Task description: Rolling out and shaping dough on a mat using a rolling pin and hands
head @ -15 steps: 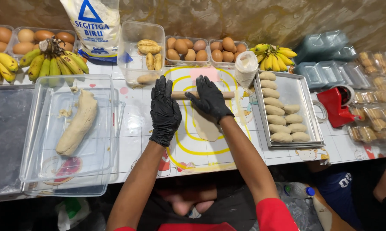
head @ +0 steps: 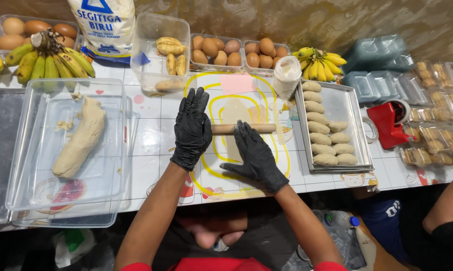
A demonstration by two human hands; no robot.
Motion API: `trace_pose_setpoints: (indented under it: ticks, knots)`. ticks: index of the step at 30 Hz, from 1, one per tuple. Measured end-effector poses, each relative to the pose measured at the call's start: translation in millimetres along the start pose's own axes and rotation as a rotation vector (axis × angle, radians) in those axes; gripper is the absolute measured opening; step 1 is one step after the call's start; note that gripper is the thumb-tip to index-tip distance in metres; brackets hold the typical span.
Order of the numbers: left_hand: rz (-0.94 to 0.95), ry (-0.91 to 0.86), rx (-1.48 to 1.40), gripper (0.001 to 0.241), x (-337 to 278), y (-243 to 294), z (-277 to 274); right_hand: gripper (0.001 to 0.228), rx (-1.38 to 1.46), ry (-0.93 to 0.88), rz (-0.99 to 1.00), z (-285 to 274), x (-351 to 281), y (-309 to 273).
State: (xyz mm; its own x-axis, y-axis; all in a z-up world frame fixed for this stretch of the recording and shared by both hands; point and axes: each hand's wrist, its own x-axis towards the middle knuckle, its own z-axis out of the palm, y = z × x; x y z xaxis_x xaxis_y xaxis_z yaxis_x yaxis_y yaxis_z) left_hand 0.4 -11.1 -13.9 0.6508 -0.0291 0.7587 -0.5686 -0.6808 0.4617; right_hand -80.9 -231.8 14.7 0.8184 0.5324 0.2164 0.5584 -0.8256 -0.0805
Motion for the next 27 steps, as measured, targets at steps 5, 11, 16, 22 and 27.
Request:
trace_pose_setpoints:
  ticks: [5, 11, 16, 22, 27]
  knots:
    - [0.030, 0.021, -0.032, 0.060, -3, -5, 4, 0.100, 0.050, -0.051, 0.103, 29, 74, 60]
    - [0.002, -0.010, -0.022, 0.059, -1, -9, -8, 0.096, 0.036, 0.105, 0.053, 18, 59, 40]
    - [0.009, -0.179, 0.125, 0.059, -5, -4, 9, 0.101, 0.035, 0.062, -0.002, -17, 1, 13]
    - [-0.045, -0.549, 0.262, 0.065, -14, -6, 39, 0.070, 0.121, 0.035, 0.217, -3, 23, 86]
    - [-0.086, -0.631, 0.376, 0.076, 10, -32, 67, 0.087, -0.088, -0.056, 0.325, 15, 63, 122]
